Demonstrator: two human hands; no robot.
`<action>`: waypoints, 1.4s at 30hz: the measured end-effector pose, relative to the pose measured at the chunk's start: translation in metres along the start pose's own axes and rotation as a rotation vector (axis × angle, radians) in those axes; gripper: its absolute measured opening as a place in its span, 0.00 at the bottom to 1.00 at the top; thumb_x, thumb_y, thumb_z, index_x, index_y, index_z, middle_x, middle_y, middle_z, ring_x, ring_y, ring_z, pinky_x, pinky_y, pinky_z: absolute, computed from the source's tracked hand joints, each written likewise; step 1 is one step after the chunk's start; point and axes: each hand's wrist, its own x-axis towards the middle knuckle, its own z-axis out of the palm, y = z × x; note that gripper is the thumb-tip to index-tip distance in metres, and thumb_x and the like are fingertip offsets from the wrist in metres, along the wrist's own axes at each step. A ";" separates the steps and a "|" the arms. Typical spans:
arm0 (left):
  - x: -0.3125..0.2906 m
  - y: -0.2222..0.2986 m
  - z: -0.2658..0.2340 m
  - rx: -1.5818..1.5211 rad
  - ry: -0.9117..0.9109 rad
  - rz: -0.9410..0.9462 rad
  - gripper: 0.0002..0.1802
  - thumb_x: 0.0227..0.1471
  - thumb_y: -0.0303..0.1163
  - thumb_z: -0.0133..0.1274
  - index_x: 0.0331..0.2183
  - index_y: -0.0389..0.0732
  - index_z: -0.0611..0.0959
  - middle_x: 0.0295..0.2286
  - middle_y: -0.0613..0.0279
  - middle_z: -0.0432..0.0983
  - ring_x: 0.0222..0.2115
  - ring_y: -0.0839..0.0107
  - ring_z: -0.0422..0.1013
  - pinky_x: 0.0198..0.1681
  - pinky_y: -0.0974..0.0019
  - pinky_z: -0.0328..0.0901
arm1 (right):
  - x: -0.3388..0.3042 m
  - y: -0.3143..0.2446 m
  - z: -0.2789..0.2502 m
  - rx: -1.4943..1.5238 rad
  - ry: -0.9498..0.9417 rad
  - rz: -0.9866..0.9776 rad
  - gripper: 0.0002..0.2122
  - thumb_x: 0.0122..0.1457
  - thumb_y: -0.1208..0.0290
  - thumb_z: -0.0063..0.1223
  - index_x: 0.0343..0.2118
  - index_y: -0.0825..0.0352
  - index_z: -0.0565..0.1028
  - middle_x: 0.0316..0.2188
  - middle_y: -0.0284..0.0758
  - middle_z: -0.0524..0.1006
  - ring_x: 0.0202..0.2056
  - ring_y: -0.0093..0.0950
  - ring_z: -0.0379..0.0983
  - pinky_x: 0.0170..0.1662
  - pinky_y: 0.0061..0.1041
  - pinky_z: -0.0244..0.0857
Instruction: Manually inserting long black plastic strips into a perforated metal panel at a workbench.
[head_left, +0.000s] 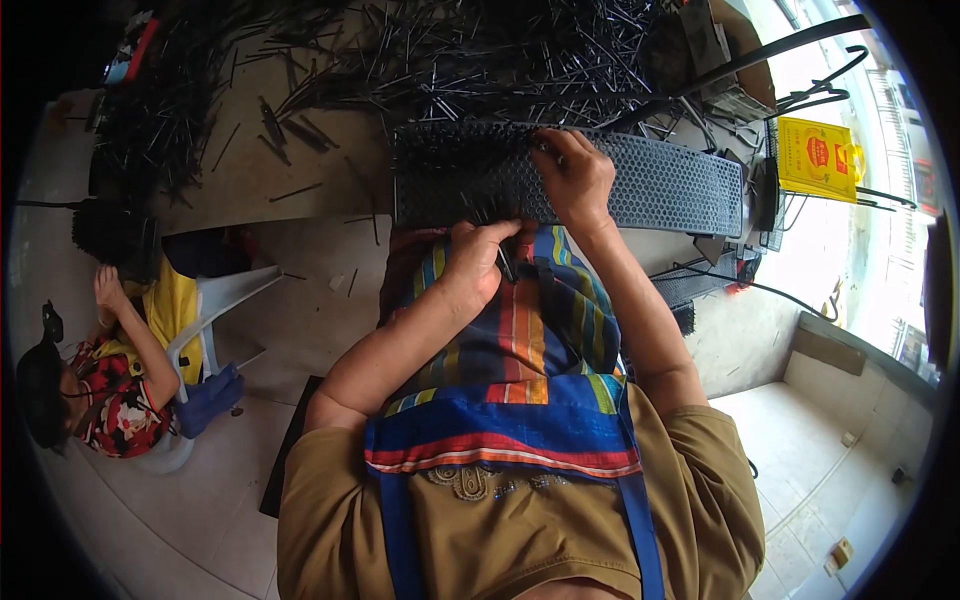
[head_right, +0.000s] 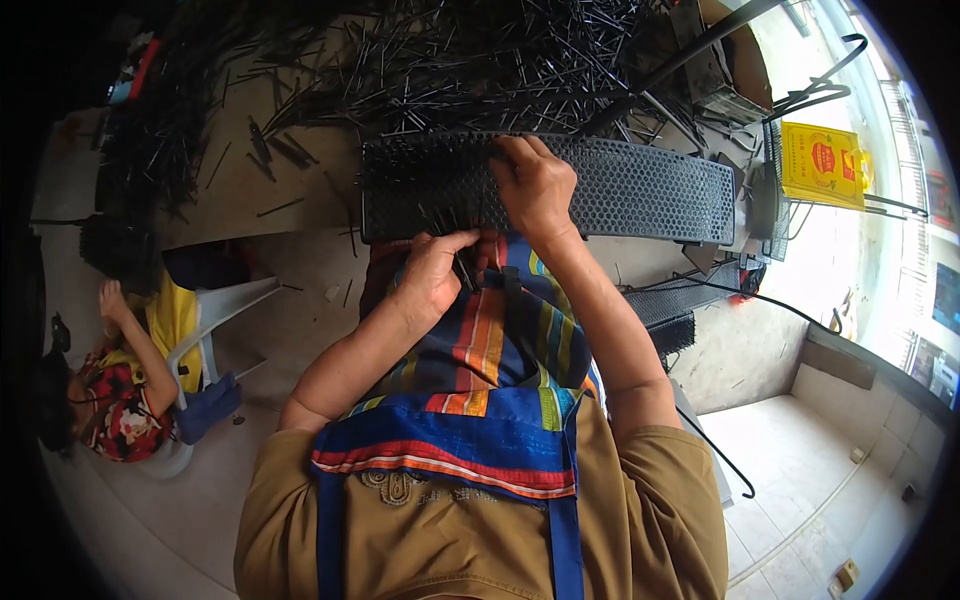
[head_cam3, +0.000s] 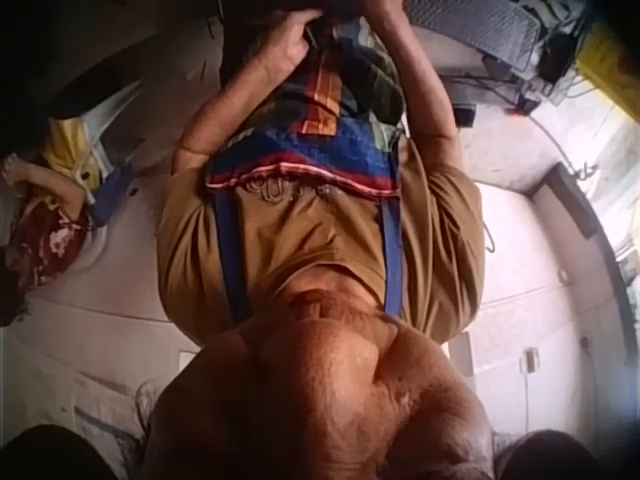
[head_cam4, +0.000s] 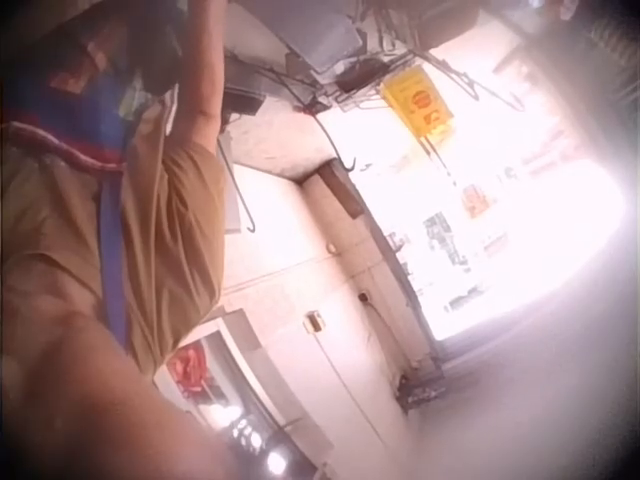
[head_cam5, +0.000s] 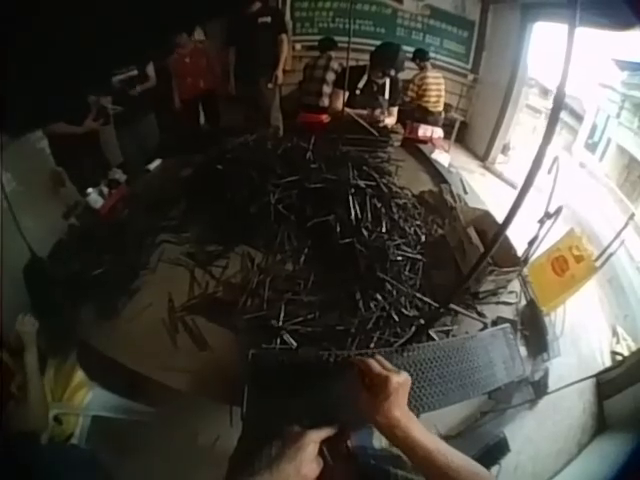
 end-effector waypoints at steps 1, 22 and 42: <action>-0.001 -0.001 0.001 -0.012 -0.019 0.009 0.04 0.48 0.19 0.55 0.30 0.32 0.83 0.27 0.53 0.82 0.24 0.67 0.77 0.25 0.69 0.69 | -0.005 0.000 -0.002 0.115 0.047 0.022 0.08 0.50 0.74 0.62 0.34 0.66 0.80 0.25 0.36 0.79 0.22 0.28 0.75 0.25 0.25 0.66; -0.002 -0.002 0.002 0.080 -0.040 0.002 0.05 0.50 0.20 0.53 0.32 0.32 0.82 0.28 0.51 0.82 0.26 0.64 0.79 0.23 0.64 0.70 | 0.003 0.011 0.004 0.075 0.132 -0.157 0.07 0.50 0.78 0.62 0.33 0.65 0.80 0.24 0.35 0.77 0.21 0.28 0.74 0.24 0.25 0.65; -0.002 -0.001 0.000 -0.031 -0.039 -0.042 0.04 0.51 0.20 0.54 0.32 0.34 0.80 0.28 0.52 0.81 0.25 0.66 0.77 0.24 0.64 0.71 | -0.028 0.001 -0.021 -0.240 -0.003 -0.256 0.11 0.54 0.70 0.58 0.41 0.62 0.79 0.25 0.37 0.74 0.21 0.36 0.72 0.25 0.32 0.65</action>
